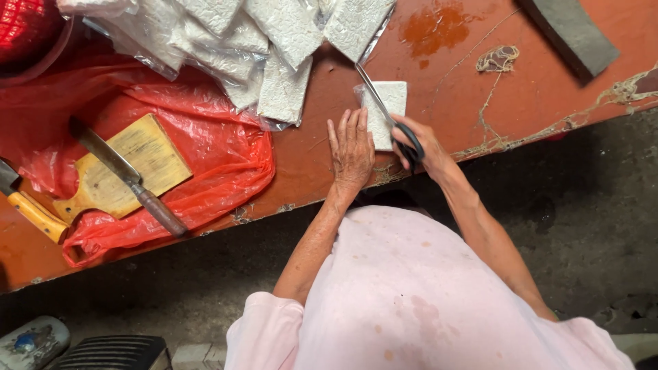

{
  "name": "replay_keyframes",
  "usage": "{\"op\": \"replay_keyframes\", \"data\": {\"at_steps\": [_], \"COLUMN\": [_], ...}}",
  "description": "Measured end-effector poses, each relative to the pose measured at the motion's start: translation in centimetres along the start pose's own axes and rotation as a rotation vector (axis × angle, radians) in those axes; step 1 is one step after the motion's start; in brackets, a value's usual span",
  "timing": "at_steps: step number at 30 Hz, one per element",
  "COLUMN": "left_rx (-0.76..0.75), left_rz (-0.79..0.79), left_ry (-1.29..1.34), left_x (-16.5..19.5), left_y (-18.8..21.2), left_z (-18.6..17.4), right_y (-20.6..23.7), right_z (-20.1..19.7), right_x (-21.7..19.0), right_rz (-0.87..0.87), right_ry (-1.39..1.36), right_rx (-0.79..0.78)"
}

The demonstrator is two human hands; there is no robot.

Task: The person uses scissors to cut open multiple small plastic-wrapped packets of white food items on a table. They repeatedly pick up packets, cut them open, and place them aside. A striped bag is briefly handled and set aside.

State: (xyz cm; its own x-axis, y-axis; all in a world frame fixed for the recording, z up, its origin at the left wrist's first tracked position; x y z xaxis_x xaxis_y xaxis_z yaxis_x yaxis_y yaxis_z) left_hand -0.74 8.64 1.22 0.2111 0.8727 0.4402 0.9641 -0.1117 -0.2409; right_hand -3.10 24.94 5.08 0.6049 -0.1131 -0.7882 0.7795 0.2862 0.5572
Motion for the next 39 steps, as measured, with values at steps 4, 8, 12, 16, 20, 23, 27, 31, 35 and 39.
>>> {"op": "replay_keyframes", "data": {"at_steps": [4, 8, 12, 16, 20, 23, 27, 31, 35, 39], "left_rx": [0.018, 0.047, 0.048, -0.064, -0.120, -0.106, -0.043, -0.002, 0.021, 0.055], "left_rz": [-0.079, -0.151, -0.003, 0.161, 0.164, 0.071, 0.058, 0.027, 0.018, 0.007], "left_ry": [0.091, 0.239, 0.209, 0.123, 0.139, 0.141, 0.090, 0.061, 0.089, 0.145], "left_x": [0.7, 0.2, -0.6, -1.7, -2.3, -2.4, -1.6, -1.1, -0.9, -0.7], "left_y": [0.7, -0.1, -3.2, -6.5, -5.5, -4.4, -4.5, -5.1, -4.8, -4.8], "left_z": [-1.0, -2.1, -2.3, -1.0, -0.9, -1.0, -0.9, -1.1, -2.0, -2.9], "right_y": [-1.6, 3.1, 9.2, 10.7, 9.7, 9.6, 9.1, 6.1, 3.0, 0.7], "right_z": [1.5, -0.1, -1.7, -2.4, -2.8, -2.5, -1.4, -0.4, 1.3, 2.4], "right_x": [-1.7, -1.6, 2.1, 5.2, 5.5, 5.2, 4.8, 3.4, 2.6, 2.1], "right_rz": [-0.056, -0.130, -0.048, 0.063, 0.018, 0.006, 0.013, -0.030, 0.012, 0.002], "right_ry": [0.078, 0.038, 0.069, -0.084, -0.191, -0.067, -0.118, -0.098, -0.258, -0.424], "right_rx": [-0.028, -0.053, -0.091, -0.030, 0.035, 0.015, -0.037, -0.007, 0.032, 0.011]}}
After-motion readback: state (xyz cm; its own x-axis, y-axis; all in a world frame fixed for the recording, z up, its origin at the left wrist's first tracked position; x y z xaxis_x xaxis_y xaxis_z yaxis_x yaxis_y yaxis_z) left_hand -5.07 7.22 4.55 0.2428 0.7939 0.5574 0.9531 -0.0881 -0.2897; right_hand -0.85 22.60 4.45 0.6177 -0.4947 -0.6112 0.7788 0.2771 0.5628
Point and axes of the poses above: each hand's wrist, its own y-axis away from the middle knuckle, its own z-axis out of the palm, x = y × z, the point moved 4 cm from there along -y, towards the middle knuckle, and after that the axes turned 4 degrees about -y, right-handed, at the moved point
